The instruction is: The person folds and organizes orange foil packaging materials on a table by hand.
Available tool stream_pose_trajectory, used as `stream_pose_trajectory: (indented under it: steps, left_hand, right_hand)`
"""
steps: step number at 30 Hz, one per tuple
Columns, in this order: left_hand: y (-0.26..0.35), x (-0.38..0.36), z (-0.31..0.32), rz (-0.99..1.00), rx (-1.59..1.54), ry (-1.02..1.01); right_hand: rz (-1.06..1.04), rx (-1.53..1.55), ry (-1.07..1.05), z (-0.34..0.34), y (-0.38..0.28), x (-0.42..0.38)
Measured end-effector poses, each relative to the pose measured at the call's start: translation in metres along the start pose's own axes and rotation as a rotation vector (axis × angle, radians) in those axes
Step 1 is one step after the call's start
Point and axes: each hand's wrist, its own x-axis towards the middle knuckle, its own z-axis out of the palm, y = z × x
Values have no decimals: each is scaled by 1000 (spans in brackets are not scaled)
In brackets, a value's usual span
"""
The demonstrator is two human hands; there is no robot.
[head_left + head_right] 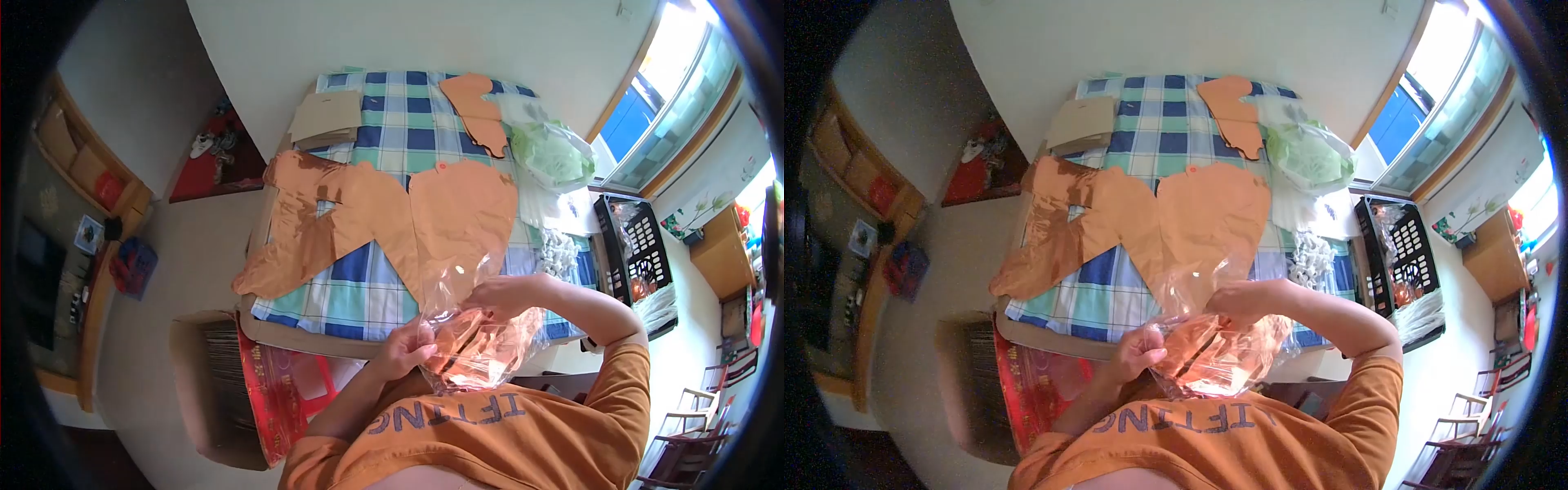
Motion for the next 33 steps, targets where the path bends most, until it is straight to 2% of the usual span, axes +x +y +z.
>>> stream_pose_trajectory:
  steps: [2,3,6,8,10,11,12,14,16,17,18,19,21,23,25,27,28,29,30,31,33]
  left_hand:
    - [6,3,-6,-46,18,-39]
    - [5,8,-10,5,-54,-19]
    - [10,26,-20,127,-343,8]
    - [31,35,-25,166,-628,-17]
    - [31,39,-35,264,-718,-61]
    - [27,43,-40,315,-764,-85]
    - [18,44,-44,296,-679,-73]
    - [-3,44,-49,257,-510,-44]
    - [4,47,-25,128,-333,67]
    - [-2,48,-18,59,-257,114]
    - [-5,50,-13,-8,-180,163]
    - [4,52,-1,24,-177,168]
    - [1,58,11,54,-175,202]
    - [-11,59,12,40,-161,240]
    - [-10,58,15,22,-133,259]
    - [-11,59,7,-30,-295,251]
    - [-7,59,3,-59,-377,245]
    - [0,58,1,25,-425,262]
    - [-10,60,-12,61,-437,377]
    - [1,58,-20,70,-418,412]
    - [14,52,-46,81,-361,482]
  right_hand:
    - [-136,34,107,6,11,-8]
    - [-205,51,161,3,8,-11]
    - [-105,79,199,-9,-11,-30]
    - [75,340,214,-12,-11,-37]
    - [113,547,424,-10,-5,-46]
    - [59,622,626,-2,1,-50]
    - [0,695,826,2,3,-52]
    - [98,884,939,0,-1,-48]
    - [199,1077,1041,-1,-8,-38]
    - [184,1097,1141,4,-12,-26]
    - [76,1211,1232,16,-8,-13]
    - [27,1181,1273,28,-8,-4]
    - [277,1257,1103,46,-4,-3]
    - [495,1470,1031,59,-21,-11]
    - [261,1500,1258,87,-12,-6]
    - [191,1481,1519,87,-27,-14]
    - [204,1506,1580,94,-17,-15]
    - [218,1529,1644,107,1,-17]
    - [228,1545,1712,113,11,-21]
    - [159,1587,1817,105,7,-22]
    - [51,1699,1876,96,13,-30]
